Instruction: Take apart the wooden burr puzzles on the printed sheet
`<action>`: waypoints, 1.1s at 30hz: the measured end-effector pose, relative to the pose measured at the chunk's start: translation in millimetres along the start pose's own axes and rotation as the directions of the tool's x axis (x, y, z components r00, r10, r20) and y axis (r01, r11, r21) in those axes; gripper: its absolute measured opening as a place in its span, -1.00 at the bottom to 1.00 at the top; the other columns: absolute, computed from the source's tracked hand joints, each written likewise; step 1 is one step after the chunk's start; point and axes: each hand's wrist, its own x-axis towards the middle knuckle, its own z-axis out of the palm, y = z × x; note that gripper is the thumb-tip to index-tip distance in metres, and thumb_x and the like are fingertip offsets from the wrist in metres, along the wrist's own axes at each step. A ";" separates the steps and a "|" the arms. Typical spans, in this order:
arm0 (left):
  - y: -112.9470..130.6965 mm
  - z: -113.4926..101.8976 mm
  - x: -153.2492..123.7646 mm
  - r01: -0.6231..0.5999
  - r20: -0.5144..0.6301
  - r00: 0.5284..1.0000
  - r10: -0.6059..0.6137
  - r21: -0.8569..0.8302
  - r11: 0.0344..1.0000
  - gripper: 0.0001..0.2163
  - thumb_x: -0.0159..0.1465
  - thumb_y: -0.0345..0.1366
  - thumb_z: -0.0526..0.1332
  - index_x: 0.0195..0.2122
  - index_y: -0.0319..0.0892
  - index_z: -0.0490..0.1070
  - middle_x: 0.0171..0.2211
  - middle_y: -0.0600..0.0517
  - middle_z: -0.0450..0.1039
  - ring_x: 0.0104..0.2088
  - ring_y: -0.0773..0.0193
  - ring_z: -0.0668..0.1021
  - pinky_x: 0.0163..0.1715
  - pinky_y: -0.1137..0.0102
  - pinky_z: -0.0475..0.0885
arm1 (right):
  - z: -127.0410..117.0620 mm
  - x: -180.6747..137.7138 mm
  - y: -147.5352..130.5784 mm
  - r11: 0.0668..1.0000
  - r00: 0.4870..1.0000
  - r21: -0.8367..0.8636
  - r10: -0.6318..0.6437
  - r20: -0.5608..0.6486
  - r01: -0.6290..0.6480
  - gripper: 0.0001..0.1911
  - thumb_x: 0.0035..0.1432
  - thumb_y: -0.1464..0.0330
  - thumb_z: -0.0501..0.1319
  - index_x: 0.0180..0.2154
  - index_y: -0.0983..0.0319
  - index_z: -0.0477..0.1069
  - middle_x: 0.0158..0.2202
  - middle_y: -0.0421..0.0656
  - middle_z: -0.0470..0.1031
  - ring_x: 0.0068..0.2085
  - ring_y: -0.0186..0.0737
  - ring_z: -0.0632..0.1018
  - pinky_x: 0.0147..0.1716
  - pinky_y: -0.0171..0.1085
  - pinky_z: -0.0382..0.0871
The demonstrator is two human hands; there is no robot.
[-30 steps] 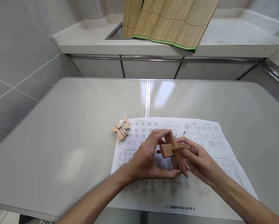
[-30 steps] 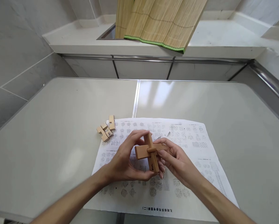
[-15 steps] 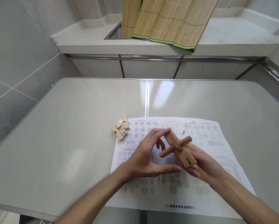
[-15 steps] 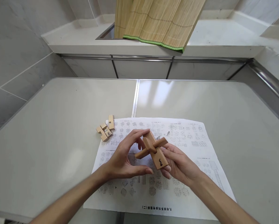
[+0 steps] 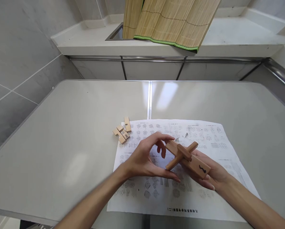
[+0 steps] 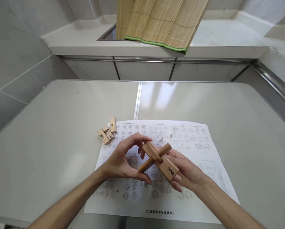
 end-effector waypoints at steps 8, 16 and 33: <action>-9.1 5.2 -4.5 0.042 0.009 0.999 -0.042 -0.076 0.996 -0.19 -0.06 0.03 0.62 0.14 -0.05 0.28 -0.19 0.00 0.51 -0.31 0.26 0.51 -0.38 0.37 0.46 | 7.1 3.0 -4.4 0.995 0.995 -0.006 -0.104 -0.010 0.104 -0.48 0.21 0.06 0.42 0.03 0.27 0.48 -0.70 -0.39 0.29 -0.78 -0.47 0.22 -0.81 -0.50 0.19; -7.0 24.5 -8.0 0.027 0.037 0.999 -0.028 0.036 0.999 0.00 0.03 0.07 0.57 0.39 0.03 0.03 0.01 -0.11 0.52 -0.11 0.04 0.64 -0.13 0.19 0.60 | 9.9 7.6 -0.8 0.981 0.971 -0.079 -0.190 -0.143 0.180 -0.60 0.21 0.04 0.42 -0.11 0.19 0.49 -0.46 -0.22 0.49 -0.59 -0.37 0.42 -0.63 -0.39 0.35; 0.9 41.9 -7.8 -0.041 -0.231 0.970 0.072 0.136 0.990 -0.10 -0.10 -0.06 0.57 0.26 -0.07 0.23 0.01 -0.09 0.50 -0.10 0.04 0.62 -0.13 0.17 0.61 | 16.0 9.8 6.4 0.958 0.943 -0.060 -0.285 -0.170 0.279 -0.68 0.20 0.07 0.45 -0.19 0.15 0.55 -0.32 -0.19 0.47 -0.41 -0.35 0.41 -0.45 -0.39 0.34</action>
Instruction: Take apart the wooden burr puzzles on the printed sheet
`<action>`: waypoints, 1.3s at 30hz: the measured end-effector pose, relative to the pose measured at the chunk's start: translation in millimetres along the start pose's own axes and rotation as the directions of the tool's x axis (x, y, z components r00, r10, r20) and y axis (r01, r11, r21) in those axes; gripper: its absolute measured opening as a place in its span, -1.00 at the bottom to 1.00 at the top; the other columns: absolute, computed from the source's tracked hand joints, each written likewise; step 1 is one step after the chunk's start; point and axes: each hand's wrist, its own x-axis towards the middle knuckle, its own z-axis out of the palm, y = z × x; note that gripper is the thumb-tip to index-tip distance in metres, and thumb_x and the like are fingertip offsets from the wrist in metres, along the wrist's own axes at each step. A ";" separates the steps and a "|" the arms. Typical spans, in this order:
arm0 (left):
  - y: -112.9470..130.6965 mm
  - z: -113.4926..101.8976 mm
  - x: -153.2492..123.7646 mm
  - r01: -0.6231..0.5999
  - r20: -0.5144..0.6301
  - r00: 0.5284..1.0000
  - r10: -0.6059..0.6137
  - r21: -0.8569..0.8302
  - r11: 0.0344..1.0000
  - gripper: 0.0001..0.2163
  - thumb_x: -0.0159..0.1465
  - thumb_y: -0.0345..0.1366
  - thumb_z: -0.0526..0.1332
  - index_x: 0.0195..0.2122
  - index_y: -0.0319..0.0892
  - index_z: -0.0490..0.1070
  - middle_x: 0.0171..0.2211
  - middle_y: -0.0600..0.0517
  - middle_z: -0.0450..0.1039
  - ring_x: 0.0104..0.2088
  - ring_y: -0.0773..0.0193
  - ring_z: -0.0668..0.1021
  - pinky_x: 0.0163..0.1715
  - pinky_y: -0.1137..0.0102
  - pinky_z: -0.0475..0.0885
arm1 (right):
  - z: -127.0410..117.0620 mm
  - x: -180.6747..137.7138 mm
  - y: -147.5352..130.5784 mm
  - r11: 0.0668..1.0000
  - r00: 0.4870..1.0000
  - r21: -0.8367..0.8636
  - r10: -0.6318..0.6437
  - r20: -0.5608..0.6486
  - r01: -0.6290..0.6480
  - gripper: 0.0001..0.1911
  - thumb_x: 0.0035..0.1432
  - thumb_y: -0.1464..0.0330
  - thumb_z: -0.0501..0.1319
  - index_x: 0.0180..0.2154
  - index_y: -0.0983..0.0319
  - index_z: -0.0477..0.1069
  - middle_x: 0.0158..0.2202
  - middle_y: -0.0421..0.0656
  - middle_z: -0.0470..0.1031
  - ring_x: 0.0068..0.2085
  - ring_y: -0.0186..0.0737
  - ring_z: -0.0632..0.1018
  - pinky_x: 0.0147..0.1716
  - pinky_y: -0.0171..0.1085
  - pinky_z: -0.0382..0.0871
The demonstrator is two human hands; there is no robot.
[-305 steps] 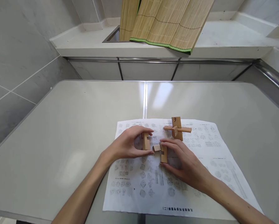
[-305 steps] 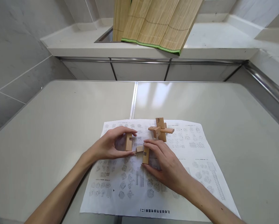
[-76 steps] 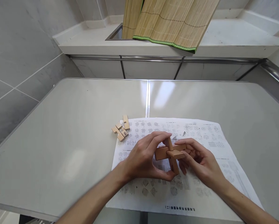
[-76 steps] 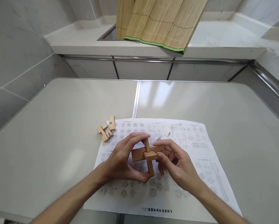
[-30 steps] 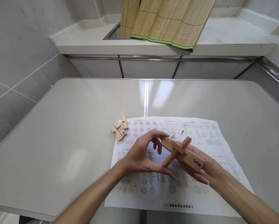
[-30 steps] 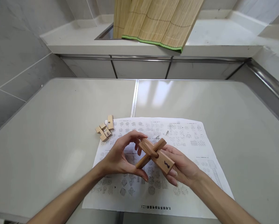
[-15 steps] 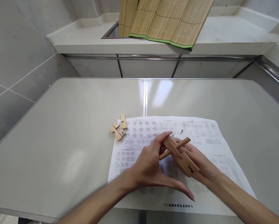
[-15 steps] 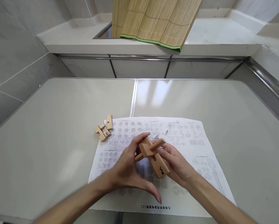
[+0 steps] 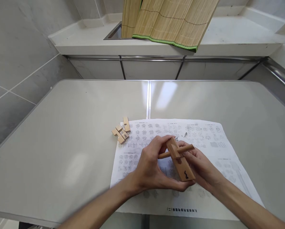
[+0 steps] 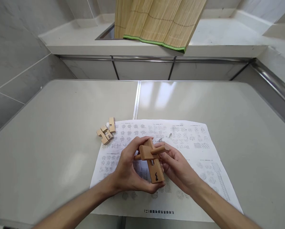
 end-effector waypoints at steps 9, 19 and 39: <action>5.1 -10.7 6.9 0.272 0.067 0.962 -0.264 -0.148 0.951 -0.21 -0.03 -0.11 0.59 0.18 -0.10 0.27 -0.20 0.03 0.44 -0.28 0.23 0.50 -0.32 0.33 0.47 | -8.9 3.1 -22.8 0.970 0.949 -0.047 -0.243 -0.198 0.239 -0.76 0.27 0.12 0.39 -0.16 0.11 0.51 -0.49 -0.29 0.37 -0.56 -0.40 0.26 -0.60 -0.42 0.18; 7.1 -16.9 10.7 0.439 0.105 0.898 -0.427 -0.275 0.855 -0.22 -0.05 -0.11 0.61 0.17 -0.10 0.34 -0.05 -0.07 0.48 -0.12 0.09 0.55 -0.25 0.31 0.51 | -11.0 2.6 -14.1 0.604 0.818 -0.790 -0.507 -0.273 0.111 -0.64 0.31 -0.01 0.31 -0.10 0.12 0.46 -0.28 -0.14 0.64 -0.31 -0.15 0.59 -0.37 -0.25 0.43; 5.1 -14.5 9.8 0.308 0.169 0.945 -0.280 -0.175 0.935 -0.26 -0.02 -0.05 0.59 0.10 -0.12 0.29 -0.05 -0.10 0.53 -0.08 0.04 0.61 -0.03 0.14 0.52 | -14.9 8.9 -9.2 0.205 0.720 -0.941 -0.692 0.056 0.271 -0.82 0.47 0.19 0.15 -0.05 0.09 0.47 -0.07 -0.07 0.50 -0.03 0.00 0.52 -0.08 -0.05 0.41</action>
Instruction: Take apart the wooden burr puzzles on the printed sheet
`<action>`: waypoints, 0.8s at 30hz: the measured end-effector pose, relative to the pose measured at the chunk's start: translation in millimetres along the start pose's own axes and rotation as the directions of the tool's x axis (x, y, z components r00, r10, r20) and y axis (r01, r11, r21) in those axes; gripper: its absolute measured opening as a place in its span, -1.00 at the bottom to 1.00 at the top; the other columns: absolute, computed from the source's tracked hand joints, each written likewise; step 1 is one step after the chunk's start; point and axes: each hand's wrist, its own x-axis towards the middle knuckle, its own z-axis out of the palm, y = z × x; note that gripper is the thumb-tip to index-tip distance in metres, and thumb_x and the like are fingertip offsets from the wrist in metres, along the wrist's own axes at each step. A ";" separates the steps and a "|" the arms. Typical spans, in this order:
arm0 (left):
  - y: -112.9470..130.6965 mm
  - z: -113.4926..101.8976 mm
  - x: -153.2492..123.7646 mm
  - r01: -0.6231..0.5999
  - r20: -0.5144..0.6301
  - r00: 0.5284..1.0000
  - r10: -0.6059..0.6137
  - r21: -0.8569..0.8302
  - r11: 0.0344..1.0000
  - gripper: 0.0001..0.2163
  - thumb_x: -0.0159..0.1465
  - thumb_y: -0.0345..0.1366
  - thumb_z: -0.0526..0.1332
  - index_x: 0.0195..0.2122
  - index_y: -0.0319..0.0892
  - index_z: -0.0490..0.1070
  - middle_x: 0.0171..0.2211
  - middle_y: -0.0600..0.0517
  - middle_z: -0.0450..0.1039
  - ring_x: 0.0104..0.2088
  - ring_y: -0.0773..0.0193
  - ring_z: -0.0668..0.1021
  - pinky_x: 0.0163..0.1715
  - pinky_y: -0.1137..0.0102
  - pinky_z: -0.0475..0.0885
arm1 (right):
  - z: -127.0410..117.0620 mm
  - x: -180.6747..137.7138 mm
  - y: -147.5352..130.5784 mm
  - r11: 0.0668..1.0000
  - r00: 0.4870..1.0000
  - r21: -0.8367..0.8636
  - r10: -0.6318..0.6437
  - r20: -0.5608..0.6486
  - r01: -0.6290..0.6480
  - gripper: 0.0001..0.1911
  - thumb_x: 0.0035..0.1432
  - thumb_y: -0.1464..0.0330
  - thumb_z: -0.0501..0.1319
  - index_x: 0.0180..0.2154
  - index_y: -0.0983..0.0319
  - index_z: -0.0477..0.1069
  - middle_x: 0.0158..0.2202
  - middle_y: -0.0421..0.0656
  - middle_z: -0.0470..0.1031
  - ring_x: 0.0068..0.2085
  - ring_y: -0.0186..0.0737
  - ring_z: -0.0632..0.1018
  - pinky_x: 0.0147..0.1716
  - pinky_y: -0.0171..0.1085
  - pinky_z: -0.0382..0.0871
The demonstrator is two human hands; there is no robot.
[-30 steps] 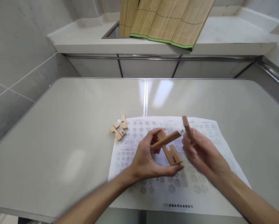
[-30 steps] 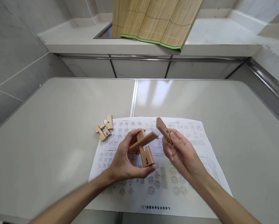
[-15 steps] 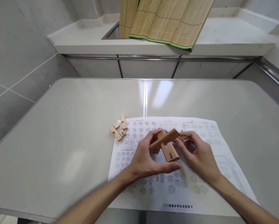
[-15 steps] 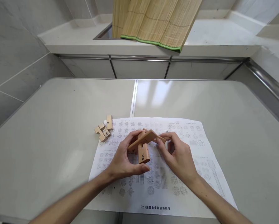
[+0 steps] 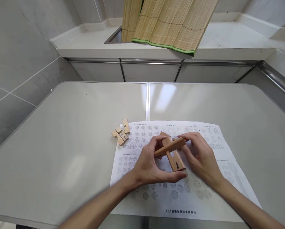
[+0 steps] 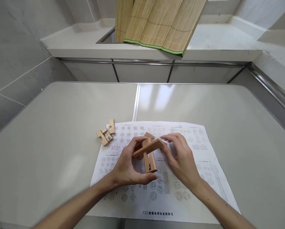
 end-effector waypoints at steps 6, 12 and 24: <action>-2.3 1.5 1.9 -0.045 0.032 0.999 0.042 0.099 0.994 -0.26 -0.02 0.01 0.58 0.10 -0.12 0.32 -0.15 -0.03 0.52 -0.19 0.12 0.59 -0.16 0.22 0.53 | -7.2 -1.9 -9.5 0.958 0.993 0.280 -0.081 0.081 0.056 -0.86 0.49 0.26 0.14 -0.06 0.05 0.47 -0.14 -0.13 0.51 -0.09 -0.08 0.52 -0.09 -0.10 0.41; -5.3 1.7 1.3 -0.100 0.063 0.994 0.091 0.144 0.985 -0.19 -0.09 0.00 0.61 0.12 -0.10 0.30 -0.12 -0.01 0.50 -0.20 0.14 0.58 -0.18 0.25 0.53 | -5.8 -2.9 -9.4 0.959 0.995 0.272 -0.091 0.047 0.075 -0.93 0.44 0.35 0.22 -0.13 0.06 0.48 -0.22 -0.15 0.50 -0.18 -0.12 0.51 -0.19 -0.13 0.38; -7.3 3.8 -0.7 -0.240 0.043 0.970 0.239 0.312 0.919 -0.10 -0.15 0.05 0.61 0.19 -0.13 0.33 0.03 -0.16 0.43 0.05 -0.09 0.53 0.02 0.04 0.53 | -1.2 -6.4 -13.4 0.992 0.995 0.092 -0.085 -0.053 0.090 -0.97 0.42 0.33 0.24 -0.14 0.07 0.46 -0.26 -0.15 0.51 -0.24 -0.09 0.52 -0.22 -0.12 0.38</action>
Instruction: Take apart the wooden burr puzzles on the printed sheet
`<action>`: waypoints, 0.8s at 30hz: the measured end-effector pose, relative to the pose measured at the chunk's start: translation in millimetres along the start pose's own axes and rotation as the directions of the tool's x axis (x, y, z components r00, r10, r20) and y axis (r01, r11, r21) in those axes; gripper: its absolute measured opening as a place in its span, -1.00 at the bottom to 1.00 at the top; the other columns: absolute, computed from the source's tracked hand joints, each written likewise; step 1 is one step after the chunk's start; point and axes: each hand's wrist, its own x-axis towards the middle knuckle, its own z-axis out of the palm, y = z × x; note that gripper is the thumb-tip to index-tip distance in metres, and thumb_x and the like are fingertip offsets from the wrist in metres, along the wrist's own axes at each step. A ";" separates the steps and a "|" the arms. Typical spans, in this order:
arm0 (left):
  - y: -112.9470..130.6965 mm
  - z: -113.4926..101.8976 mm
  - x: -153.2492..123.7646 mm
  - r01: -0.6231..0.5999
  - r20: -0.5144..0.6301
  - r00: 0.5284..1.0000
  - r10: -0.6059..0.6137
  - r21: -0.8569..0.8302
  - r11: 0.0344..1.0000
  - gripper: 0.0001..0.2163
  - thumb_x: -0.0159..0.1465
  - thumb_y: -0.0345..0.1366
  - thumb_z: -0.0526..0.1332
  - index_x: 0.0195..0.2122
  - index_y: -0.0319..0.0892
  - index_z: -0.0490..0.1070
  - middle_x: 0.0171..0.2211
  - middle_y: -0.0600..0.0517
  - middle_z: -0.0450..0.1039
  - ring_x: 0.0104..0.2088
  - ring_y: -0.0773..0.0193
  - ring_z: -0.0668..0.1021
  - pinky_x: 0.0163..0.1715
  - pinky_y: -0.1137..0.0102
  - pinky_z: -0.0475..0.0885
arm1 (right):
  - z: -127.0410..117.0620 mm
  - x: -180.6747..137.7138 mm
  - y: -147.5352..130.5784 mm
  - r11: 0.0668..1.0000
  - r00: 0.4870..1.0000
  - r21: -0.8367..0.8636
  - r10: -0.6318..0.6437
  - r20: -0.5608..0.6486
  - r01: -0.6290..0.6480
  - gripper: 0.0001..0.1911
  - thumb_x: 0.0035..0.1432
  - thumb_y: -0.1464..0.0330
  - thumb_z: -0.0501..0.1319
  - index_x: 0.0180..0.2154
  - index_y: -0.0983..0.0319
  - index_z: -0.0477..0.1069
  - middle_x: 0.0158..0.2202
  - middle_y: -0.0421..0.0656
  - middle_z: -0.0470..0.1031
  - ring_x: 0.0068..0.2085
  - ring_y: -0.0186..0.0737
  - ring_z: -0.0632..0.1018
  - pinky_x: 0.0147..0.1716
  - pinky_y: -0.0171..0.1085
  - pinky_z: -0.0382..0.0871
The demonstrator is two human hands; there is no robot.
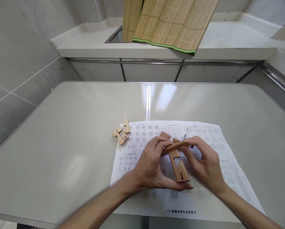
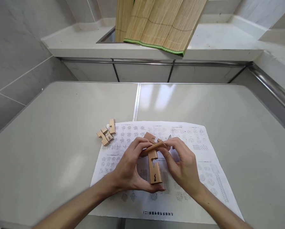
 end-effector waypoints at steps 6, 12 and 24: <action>-2.2 4.4 -3.2 -0.038 -0.039 0.998 0.045 0.174 0.984 -0.19 -0.05 0.14 0.54 0.14 -0.16 0.36 -0.01 -0.18 0.50 0.00 -0.11 0.56 0.00 0.03 0.50 | 2.0 -3.6 -4.4 0.998 1.000 -0.060 -0.024 -0.018 0.023 -0.97 0.41 0.32 0.25 -0.14 0.07 0.47 -0.27 -0.12 0.53 -0.20 -0.04 0.53 -0.23 -0.09 0.38; -1.7 8.9 -5.1 -0.100 -0.027 0.993 0.117 0.361 0.927 -0.43 0.22 0.10 0.41 0.07 -0.20 0.35 -0.09 -0.15 0.56 -0.02 -0.08 0.57 0.03 0.03 0.42 | 5.0 -6.4 -7.7 0.989 0.993 -0.102 -0.114 -0.035 0.110 -0.91 0.39 0.41 0.25 -0.13 0.08 0.47 -0.27 -0.13 0.55 -0.23 -0.07 0.54 -0.25 -0.10 0.40; 3.5 0.4 -7.7 -0.053 -0.104 0.991 0.088 0.297 0.953 -0.59 0.45 -0.07 0.22 0.26 -0.09 0.36 -0.15 -0.10 0.50 -0.15 0.09 0.55 -0.11 0.16 0.51 | 6.1 -10.3 1.0 0.985 1.000 0.175 0.010 0.021 -0.014 -0.99 0.42 0.32 0.24 -0.14 0.07 0.43 -0.21 -0.12 0.52 -0.20 -0.07 0.56 -0.24 -0.11 0.45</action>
